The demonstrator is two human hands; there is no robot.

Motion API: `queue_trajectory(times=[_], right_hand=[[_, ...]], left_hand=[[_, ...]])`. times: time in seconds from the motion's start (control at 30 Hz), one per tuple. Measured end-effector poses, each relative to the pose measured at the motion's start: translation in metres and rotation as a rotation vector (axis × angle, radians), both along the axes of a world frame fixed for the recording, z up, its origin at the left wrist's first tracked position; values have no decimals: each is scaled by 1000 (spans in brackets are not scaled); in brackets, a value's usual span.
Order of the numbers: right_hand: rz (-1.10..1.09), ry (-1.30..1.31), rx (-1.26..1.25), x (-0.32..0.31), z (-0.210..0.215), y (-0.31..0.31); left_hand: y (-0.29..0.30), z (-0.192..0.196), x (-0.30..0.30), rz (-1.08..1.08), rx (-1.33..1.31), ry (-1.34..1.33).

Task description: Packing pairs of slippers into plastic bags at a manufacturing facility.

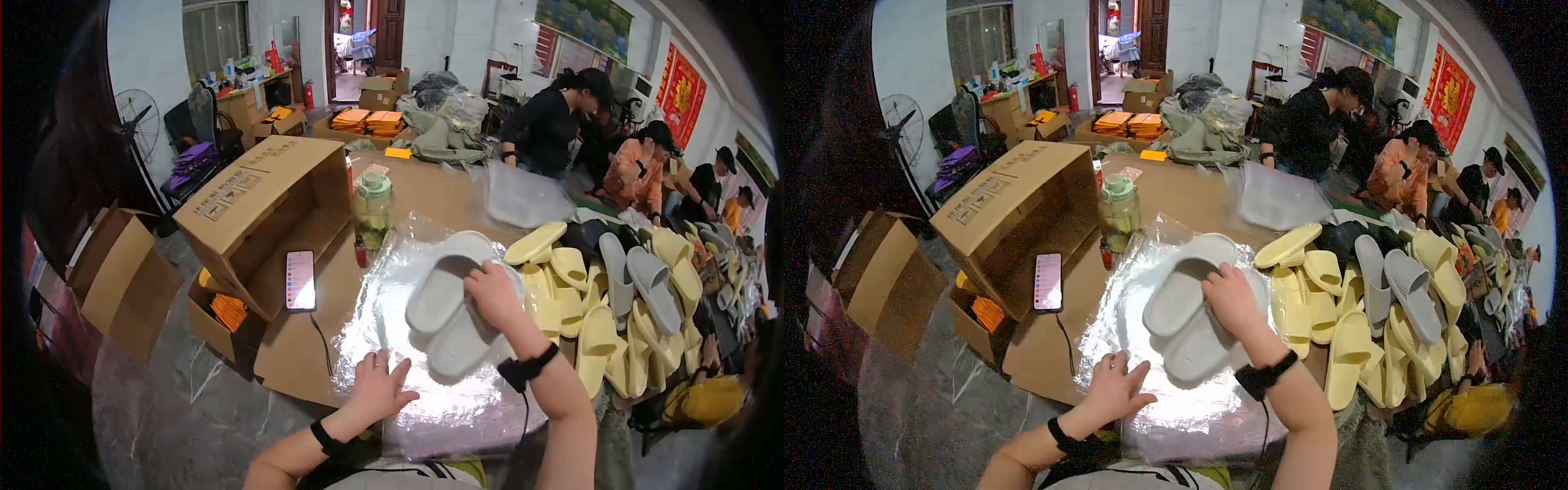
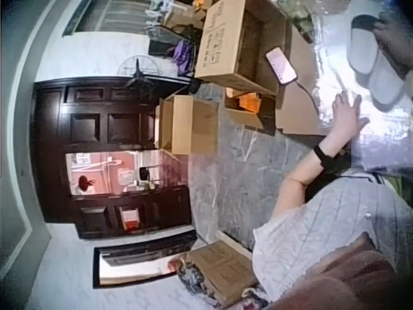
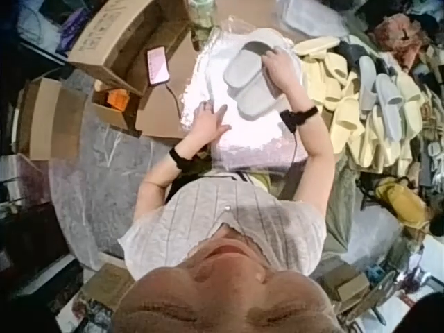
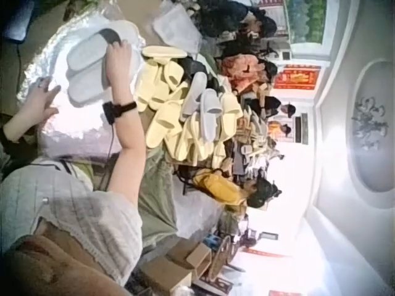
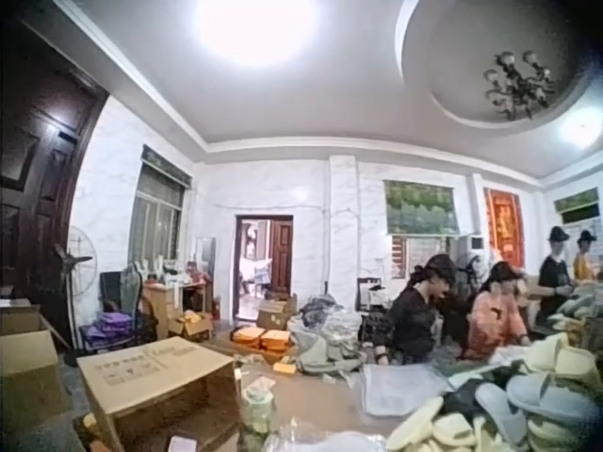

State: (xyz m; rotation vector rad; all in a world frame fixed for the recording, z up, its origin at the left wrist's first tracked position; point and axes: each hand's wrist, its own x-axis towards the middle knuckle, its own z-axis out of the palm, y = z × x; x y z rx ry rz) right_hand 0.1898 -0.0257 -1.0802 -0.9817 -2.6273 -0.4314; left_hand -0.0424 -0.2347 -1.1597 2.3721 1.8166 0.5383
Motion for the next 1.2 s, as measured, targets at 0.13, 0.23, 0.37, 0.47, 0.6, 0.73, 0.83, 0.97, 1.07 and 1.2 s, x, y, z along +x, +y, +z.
queue_trajectory(times=[0.13,0.23,0.37,0.47,0.6,0.73,0.83,0.97,1.07,1.2], right_hand=[[59,-96,-70,37,-2,-30],[69,-43,-99,62,-27,-43],[82,239,-80,49,-17,-79],[-169,436,-173,56,-30,-103],[-521,451,-430,57,-47,-113],[-592,395,-408,45,-46,-105],[-540,473,-366,56,-70,-90],[-597,735,-322,79,-57,-101],[-707,763,-295,105,-46,-126],[-777,783,-311,138,-50,-147]], left_hand=[[10,14,-19,29,72,-159],[43,36,-29,209,189,-200],[92,-9,-68,406,178,-93],[107,-13,-73,388,-67,-180],[96,-18,-56,276,-49,-294],[77,-4,-33,246,18,-242],[70,-1,-27,164,31,-208],[48,9,-29,101,50,-265],[34,22,-24,75,-152,-401],[27,18,-13,89,-273,-426]])
